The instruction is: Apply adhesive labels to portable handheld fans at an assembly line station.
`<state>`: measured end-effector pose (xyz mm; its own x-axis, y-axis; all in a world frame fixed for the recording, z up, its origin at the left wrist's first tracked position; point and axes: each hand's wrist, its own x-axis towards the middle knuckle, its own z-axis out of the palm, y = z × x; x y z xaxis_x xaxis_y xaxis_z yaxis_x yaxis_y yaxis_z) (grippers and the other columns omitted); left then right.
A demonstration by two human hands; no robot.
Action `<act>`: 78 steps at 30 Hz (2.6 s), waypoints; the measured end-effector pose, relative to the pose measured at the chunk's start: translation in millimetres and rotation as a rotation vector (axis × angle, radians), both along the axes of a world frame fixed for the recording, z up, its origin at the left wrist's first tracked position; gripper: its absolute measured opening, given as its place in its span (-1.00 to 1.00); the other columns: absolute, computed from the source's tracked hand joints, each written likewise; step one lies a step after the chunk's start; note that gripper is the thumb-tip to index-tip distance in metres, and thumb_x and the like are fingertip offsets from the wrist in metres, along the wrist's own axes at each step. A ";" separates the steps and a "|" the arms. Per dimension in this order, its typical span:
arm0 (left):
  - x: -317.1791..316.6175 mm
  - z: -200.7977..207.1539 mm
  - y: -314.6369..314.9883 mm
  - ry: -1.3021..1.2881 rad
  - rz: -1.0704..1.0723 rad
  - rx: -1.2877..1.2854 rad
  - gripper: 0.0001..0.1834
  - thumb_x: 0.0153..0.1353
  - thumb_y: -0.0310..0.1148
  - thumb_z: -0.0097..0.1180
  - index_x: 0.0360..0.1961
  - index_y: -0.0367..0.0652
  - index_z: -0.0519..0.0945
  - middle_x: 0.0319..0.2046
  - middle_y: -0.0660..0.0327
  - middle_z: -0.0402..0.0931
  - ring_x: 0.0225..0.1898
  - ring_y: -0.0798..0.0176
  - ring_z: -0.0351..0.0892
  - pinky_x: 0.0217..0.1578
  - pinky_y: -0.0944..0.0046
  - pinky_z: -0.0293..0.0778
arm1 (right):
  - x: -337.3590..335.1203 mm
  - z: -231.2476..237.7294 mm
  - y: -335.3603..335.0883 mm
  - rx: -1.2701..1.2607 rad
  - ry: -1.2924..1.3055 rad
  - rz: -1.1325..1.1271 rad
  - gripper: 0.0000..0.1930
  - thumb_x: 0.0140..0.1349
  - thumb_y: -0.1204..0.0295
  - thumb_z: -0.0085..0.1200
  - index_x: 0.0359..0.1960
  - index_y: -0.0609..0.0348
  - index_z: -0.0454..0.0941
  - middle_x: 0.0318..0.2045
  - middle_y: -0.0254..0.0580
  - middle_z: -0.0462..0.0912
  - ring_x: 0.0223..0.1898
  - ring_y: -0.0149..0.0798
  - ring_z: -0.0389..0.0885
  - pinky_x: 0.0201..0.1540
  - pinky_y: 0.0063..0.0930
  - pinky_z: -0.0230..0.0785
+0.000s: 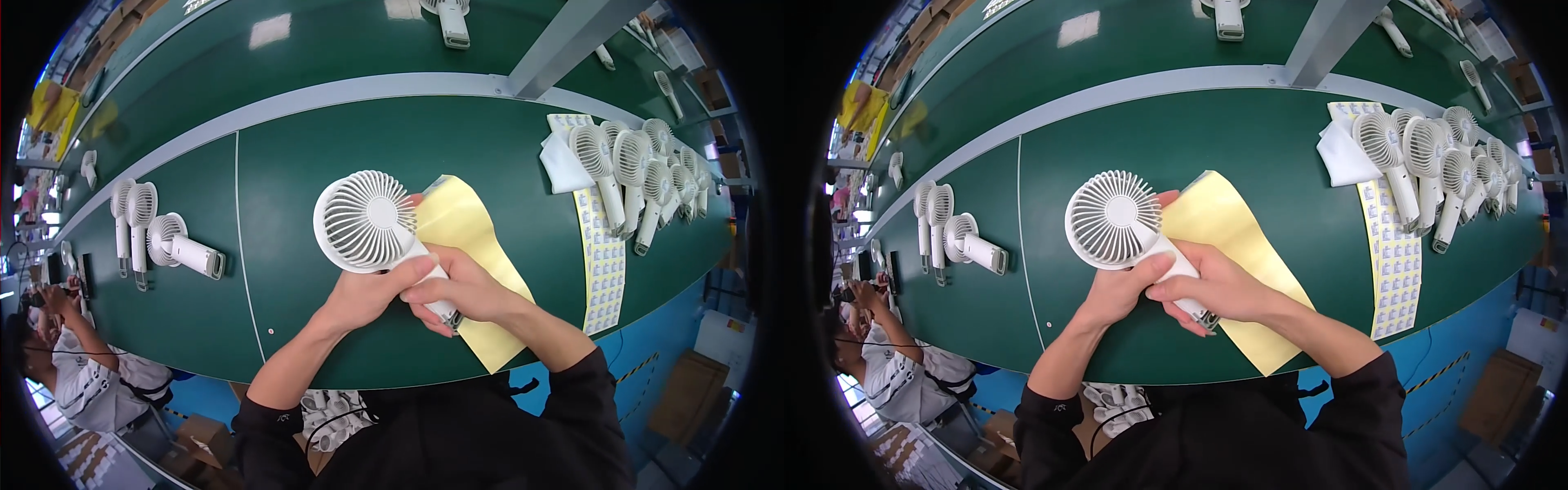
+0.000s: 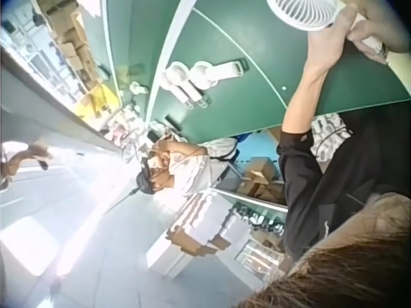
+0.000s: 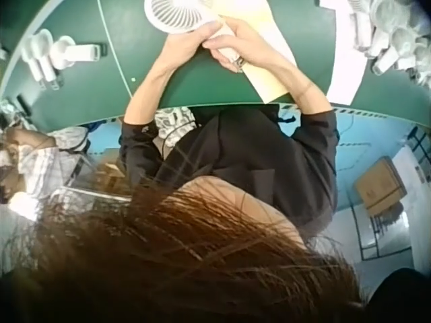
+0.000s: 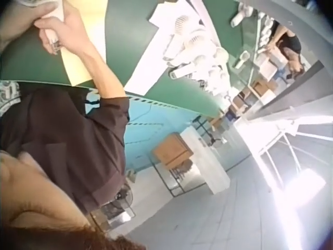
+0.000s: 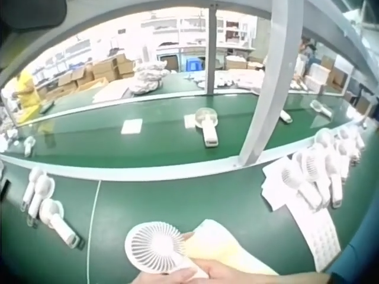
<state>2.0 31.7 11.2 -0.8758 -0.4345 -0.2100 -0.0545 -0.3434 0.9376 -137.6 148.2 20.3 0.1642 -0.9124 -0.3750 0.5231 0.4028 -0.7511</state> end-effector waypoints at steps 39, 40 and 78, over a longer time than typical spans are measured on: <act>8.9 -11.3 -48.1 -0.051 0.455 0.022 -0.58 0.42 -0.37 0.12 0.24 -0.30 0.48 0.12 0.11 0.56 0.10 0.35 0.55 0.12 0.30 0.45 | 12.2 0.4 8.7 -0.203 0.825 -0.582 -0.69 0.36 0.37 0.20 -0.04 0.28 0.38 -0.37 -0.27 0.61 -0.37 -0.52 0.57 -0.31 -0.55 0.43; 11.7 -5.4 -53.0 -0.114 0.457 -0.033 -0.64 0.45 -0.43 0.05 0.21 -0.31 0.51 0.09 0.11 0.58 0.09 0.36 0.55 0.13 0.33 0.43 | 7.2 2.2 9.2 -0.205 0.839 -0.573 -0.69 0.36 0.37 0.20 -0.04 0.28 0.38 -0.37 -0.27 0.61 -0.37 -0.52 0.57 -0.31 -0.55 0.43; 8.4 2.3 -40.2 -0.096 0.234 -0.184 -0.71 0.43 -0.30 0.13 0.10 -0.14 0.53 -0.17 0.23 0.62 -0.20 0.46 0.57 -0.20 0.42 0.48 | -39.3 2.1 15.3 -0.096 -0.371 -0.593 -0.64 0.56 0.16 -0.21 0.03 0.27 0.30 -0.49 -0.31 0.38 -0.69 -0.43 0.39 -0.60 -0.50 0.18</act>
